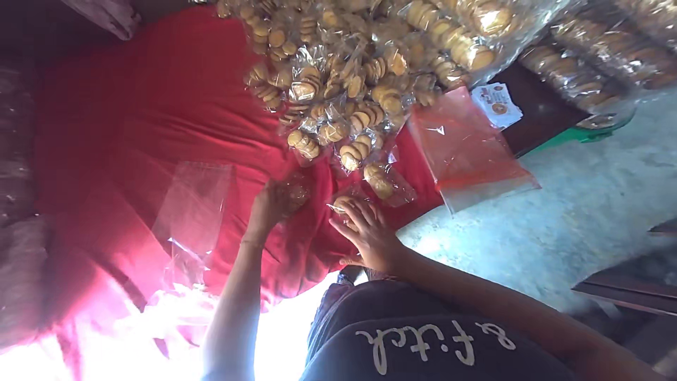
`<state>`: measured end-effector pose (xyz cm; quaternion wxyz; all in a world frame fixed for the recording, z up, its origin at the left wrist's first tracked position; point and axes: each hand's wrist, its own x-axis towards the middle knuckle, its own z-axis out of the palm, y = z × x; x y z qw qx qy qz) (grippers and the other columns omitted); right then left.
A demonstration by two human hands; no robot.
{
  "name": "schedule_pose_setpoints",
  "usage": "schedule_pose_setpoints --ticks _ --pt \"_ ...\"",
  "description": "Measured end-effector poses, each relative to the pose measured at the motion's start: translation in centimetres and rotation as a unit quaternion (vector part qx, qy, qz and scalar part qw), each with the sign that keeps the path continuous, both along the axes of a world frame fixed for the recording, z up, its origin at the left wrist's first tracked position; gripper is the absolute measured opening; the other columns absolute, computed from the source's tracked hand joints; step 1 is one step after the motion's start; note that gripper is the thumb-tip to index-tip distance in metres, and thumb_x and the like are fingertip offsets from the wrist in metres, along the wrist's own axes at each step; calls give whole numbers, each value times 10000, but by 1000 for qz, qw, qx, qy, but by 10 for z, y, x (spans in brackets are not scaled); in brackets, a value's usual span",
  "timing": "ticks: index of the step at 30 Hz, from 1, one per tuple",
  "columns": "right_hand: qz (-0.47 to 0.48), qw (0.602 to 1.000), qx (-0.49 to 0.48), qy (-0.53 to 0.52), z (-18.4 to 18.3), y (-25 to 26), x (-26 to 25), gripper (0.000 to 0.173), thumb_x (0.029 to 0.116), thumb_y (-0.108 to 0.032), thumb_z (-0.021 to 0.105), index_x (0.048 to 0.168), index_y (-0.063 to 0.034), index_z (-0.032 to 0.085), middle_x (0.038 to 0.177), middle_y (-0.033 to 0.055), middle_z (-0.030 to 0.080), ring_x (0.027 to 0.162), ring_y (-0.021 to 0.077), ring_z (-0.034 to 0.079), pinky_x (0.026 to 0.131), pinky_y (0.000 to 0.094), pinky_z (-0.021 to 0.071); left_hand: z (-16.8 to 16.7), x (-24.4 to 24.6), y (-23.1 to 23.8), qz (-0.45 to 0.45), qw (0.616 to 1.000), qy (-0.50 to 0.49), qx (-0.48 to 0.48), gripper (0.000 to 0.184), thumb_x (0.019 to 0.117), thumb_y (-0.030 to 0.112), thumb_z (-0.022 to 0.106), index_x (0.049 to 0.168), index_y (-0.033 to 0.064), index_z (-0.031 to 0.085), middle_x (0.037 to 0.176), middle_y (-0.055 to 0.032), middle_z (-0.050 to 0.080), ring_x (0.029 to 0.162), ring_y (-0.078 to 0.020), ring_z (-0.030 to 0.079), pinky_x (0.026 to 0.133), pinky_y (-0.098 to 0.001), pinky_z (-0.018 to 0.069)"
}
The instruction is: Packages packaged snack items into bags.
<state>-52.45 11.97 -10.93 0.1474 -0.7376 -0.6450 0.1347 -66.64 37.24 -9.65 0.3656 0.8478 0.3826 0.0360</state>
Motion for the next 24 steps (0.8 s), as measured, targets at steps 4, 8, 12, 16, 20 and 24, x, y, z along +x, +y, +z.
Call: schedule_pose_setpoints --ticks 4,8,12,16,20,24 --pt "-65 997 27 14 -3 10 20 445 921 -137 681 1352 -44 622 1455 249 537 1312 441 549 1064 608 444 1 -43 6 72 997 -26 -31 436 994 101 638 1383 -32 494 1116 -217 707 988 -312 704 912 -508 543" --pt "-91 990 108 -5 21 9 51 165 972 -43 585 1056 -3 721 1254 213 671 1175 384 655 979 535 540 5 -61 -5 92 983 -72 145 407 971 103 650 1344 -41 578 1287 -260 634 1223 -445 585 1037 -641 412" --pt "-108 990 -10 90 74 27 88 124 972 -30 621 1041 25 708 1122 215 680 1085 361 655 949 540 521 29 -33 -75 -5 958 -235 165 236 958 118 624 1133 12 742 1226 -169 703 1219 -321 630 1052 -495 476" --pt "1 966 -15 258 115 36 103 157 1010 -77 569 1069 21 676 979 134 687 881 174 655 835 368 541 60 -5 -112 -21 949 -310 -60 786 914 499 655 1466 -32 481 1530 -193 467 1432 -234 441 1169 -383 388" --pt "186 923 48 333 116 40 98 231 1027 -151 537 1091 1 700 1012 25 704 928 -9 634 872 191 527 76 16 -107 -26 925 -296 -236 503 919 283 704 1308 -12 580 1176 -42 669 1076 -78 640 938 -273 538" --pt "169 900 51 398 98 39 112 236 1008 -151 558 1171 -7 651 1022 -10 682 905 -42 621 837 160 526 73 21 -121 10 872 -361 -329 75 973 65 585 958 121 633 854 118 659 816 12 637 796 -217 548"
